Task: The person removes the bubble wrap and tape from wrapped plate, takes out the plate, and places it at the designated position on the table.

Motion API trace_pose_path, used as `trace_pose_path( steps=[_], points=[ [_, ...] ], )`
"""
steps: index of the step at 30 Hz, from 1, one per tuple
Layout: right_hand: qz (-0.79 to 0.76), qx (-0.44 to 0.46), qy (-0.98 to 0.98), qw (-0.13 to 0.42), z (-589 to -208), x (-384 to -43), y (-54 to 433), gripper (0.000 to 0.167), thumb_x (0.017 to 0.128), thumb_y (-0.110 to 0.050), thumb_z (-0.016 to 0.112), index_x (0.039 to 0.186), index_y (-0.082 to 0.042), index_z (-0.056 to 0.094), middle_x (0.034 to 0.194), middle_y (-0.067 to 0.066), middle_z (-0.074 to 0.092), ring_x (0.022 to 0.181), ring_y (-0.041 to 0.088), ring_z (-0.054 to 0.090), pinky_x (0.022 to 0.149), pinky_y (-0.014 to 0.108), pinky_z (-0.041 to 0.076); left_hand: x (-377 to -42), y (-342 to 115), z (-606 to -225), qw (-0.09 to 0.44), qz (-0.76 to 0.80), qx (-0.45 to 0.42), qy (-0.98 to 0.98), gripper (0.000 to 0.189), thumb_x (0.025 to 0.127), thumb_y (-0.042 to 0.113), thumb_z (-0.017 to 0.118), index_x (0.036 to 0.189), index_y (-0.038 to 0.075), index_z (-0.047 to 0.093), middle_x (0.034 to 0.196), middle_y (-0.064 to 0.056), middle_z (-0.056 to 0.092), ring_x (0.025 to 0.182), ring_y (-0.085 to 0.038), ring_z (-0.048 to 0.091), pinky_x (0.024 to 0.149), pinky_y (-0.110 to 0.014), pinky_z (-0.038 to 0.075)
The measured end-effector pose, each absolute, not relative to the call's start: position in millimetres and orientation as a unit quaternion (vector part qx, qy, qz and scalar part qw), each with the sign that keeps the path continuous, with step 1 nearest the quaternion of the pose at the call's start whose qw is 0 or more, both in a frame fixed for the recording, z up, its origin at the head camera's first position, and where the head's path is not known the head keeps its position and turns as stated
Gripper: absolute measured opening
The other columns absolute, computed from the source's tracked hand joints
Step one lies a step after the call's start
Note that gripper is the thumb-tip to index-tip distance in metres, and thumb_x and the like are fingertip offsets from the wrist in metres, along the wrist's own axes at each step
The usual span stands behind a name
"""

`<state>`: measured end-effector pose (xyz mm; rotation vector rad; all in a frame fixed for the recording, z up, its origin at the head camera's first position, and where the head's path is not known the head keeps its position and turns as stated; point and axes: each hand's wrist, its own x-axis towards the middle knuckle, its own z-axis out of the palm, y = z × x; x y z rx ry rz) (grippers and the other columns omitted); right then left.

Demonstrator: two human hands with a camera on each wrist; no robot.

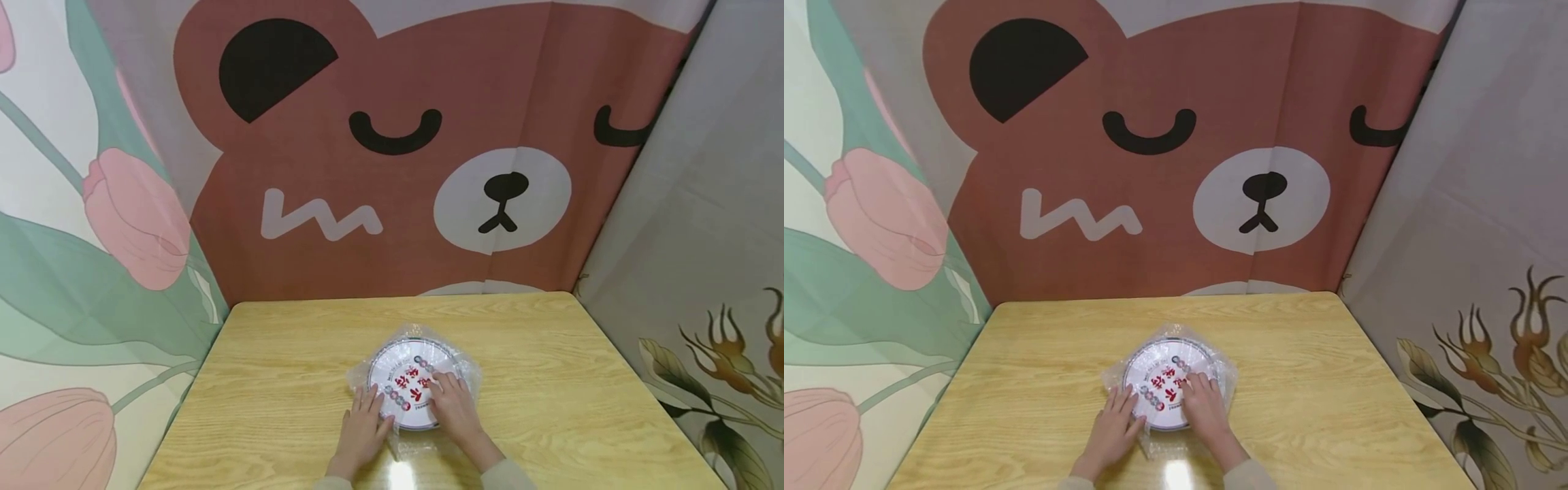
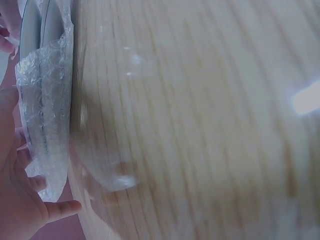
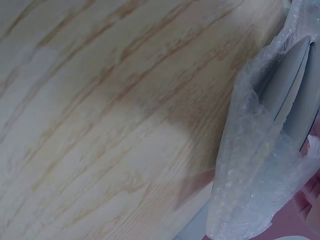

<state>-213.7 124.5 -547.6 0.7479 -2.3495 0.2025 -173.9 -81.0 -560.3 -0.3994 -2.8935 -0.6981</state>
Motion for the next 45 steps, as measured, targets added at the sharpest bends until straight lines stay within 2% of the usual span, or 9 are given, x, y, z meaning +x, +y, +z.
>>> trace_pose_path(
  steps=[17, 30, 45],
  points=[
    [0.110, 0.294, -0.880, 0.357, -549, -209, 132, 0.026, 0.058, -0.006, 0.074, 0.081, -0.003, 0.063, 0.095, 0.012, 0.058, 0.084, 0.025, 0.051, 0.059, 0.033, 0.037, -174, -81, -562, 0.069, -0.235, -0.134, -0.960, 0.052, 0.090, 0.038, 0.046, 0.126, 0.000, 0.048, 0.138, -0.015, 0.035, 0.127, -0.041, 0.021, 0.086, -0.065, 0.030],
    [0.111, 0.282, -0.887, 0.349, -548, -206, 138, 0.029, 0.056, -0.009, 0.077, 0.082, -0.004, 0.065, 0.092, 0.011, 0.057, 0.083, 0.024, 0.051, 0.060, 0.032, 0.037, -174, -81, -562, 0.084, -0.237, -0.139, -0.958, 0.053, 0.090, 0.039, 0.047, 0.125, -0.001, 0.049, 0.136, -0.016, 0.036, 0.126, -0.042, 0.023, 0.085, -0.066, 0.031],
    [0.130, 0.289, -0.869, 0.379, -550, -201, 147, 0.030, 0.054, -0.008, 0.076, 0.081, -0.002, 0.065, 0.090, 0.012, 0.058, 0.083, 0.027, 0.053, 0.061, 0.035, 0.040, -174, -82, -559, 0.073, -0.241, -0.133, -0.959, 0.053, 0.090, 0.039, 0.045, 0.126, -0.001, 0.048, 0.138, -0.016, 0.035, 0.128, -0.041, 0.020, 0.086, -0.065, 0.030]
  ],
)
